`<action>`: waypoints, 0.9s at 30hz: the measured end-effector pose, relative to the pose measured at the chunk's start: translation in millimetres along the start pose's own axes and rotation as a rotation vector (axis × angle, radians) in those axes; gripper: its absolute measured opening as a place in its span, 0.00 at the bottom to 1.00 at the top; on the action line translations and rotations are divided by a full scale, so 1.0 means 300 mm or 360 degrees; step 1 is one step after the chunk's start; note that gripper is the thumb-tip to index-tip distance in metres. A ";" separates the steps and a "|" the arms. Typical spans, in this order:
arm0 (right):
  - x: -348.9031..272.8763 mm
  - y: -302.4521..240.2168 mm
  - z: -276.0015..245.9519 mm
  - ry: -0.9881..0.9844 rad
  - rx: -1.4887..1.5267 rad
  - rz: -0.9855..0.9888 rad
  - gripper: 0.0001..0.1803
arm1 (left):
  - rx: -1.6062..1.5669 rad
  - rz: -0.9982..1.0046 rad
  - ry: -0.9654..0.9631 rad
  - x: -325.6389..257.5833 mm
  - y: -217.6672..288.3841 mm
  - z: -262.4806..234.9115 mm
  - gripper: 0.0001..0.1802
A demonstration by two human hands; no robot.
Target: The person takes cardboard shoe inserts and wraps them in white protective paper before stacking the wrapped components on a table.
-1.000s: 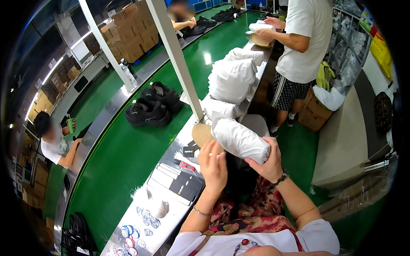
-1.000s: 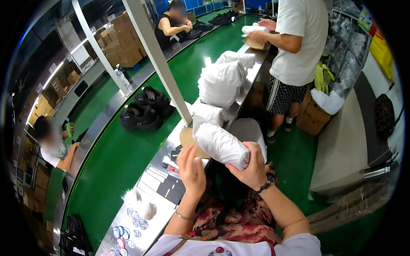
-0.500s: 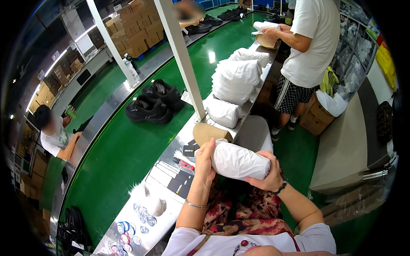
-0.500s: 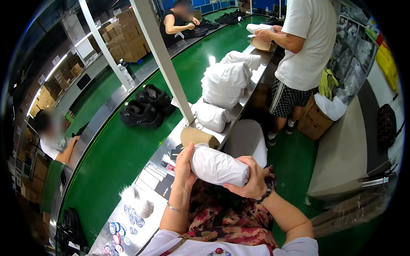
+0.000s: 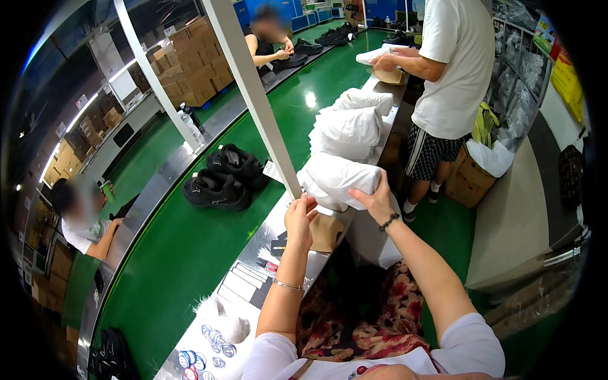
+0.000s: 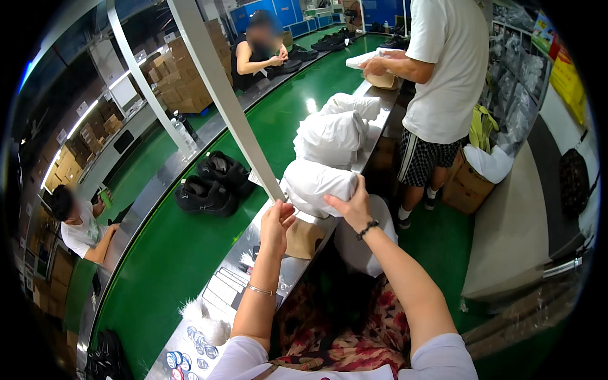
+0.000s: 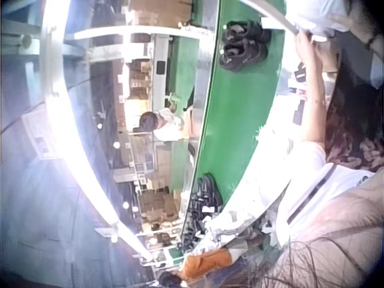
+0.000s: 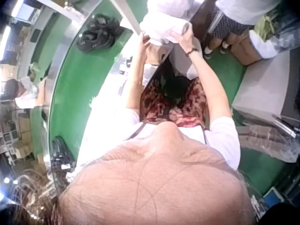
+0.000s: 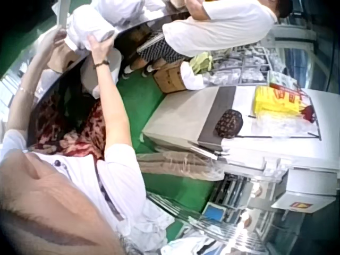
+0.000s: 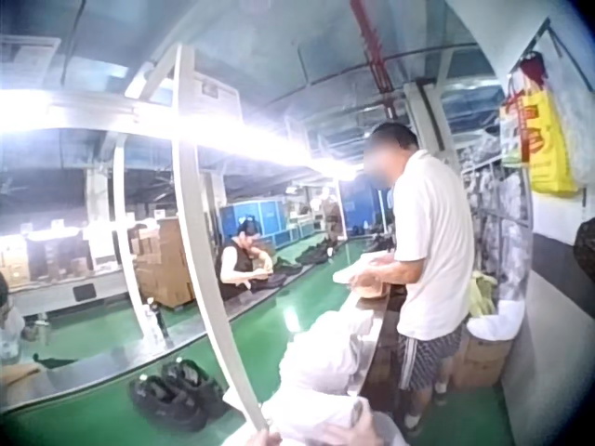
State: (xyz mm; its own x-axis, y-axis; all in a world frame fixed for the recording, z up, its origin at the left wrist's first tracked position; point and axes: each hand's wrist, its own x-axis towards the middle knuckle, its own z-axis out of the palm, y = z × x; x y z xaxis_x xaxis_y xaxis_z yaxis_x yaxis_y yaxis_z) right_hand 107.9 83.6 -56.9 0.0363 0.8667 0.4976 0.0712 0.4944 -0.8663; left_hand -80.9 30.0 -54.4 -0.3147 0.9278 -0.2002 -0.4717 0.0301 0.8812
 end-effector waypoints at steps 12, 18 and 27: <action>0.019 0.259 0.162 -0.0107 -0.0694 0.0090 0.46 | 0.0535 0.0348 0.0489 -0.016 -0.090 -0.118 0.11; -0.001 0.235 0.160 -0.0171 -0.0786 0.0217 0.49 | 0.0915 0.0460 0.0585 0.039 -0.141 -0.201 0.13; -0.208 -0.045 0.087 -0.0590 -0.0694 -0.0022 0.33 | 0.1127 0.0204 0.0600 0.065 -0.091 -0.189 0.34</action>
State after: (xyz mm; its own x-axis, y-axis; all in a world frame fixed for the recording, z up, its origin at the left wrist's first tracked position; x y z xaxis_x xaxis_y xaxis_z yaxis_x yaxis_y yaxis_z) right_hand 78.7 24.4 -77.4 -0.3139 0.8646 0.3923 0.4770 0.5008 -0.7223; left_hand -120.8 26.1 -106.7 -0.6470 0.7560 -0.0988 0.1802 0.2776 0.9437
